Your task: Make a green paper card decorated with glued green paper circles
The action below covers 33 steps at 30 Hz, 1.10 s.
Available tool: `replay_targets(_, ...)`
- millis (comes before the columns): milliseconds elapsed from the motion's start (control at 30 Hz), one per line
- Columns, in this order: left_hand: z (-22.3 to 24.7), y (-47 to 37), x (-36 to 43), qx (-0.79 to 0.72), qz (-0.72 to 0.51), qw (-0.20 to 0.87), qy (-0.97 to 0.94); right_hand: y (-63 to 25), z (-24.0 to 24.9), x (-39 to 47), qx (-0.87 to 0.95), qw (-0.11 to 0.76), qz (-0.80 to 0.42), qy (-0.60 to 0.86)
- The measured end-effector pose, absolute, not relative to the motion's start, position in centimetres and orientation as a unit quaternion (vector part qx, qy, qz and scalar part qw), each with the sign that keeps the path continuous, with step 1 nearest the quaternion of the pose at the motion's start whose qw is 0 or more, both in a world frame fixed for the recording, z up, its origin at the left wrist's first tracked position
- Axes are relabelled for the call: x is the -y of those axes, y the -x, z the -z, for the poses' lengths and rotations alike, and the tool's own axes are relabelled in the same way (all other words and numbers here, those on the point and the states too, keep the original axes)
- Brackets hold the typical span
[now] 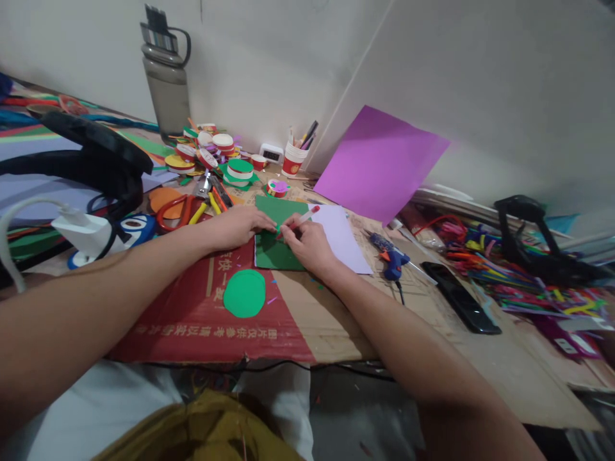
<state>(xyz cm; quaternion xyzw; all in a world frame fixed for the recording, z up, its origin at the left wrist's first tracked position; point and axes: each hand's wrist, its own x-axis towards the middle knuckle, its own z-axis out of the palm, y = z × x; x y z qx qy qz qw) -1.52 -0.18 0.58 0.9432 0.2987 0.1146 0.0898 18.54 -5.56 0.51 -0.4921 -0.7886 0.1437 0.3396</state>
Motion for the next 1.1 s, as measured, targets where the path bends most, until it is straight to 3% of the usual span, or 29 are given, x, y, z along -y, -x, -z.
replay_targets(1100,-1.3,1.0,1.1,-0.308,-0.097,0.051,-0.945,-19.2,-0.4,5.1,0.758,0.364,-0.161,0.518)
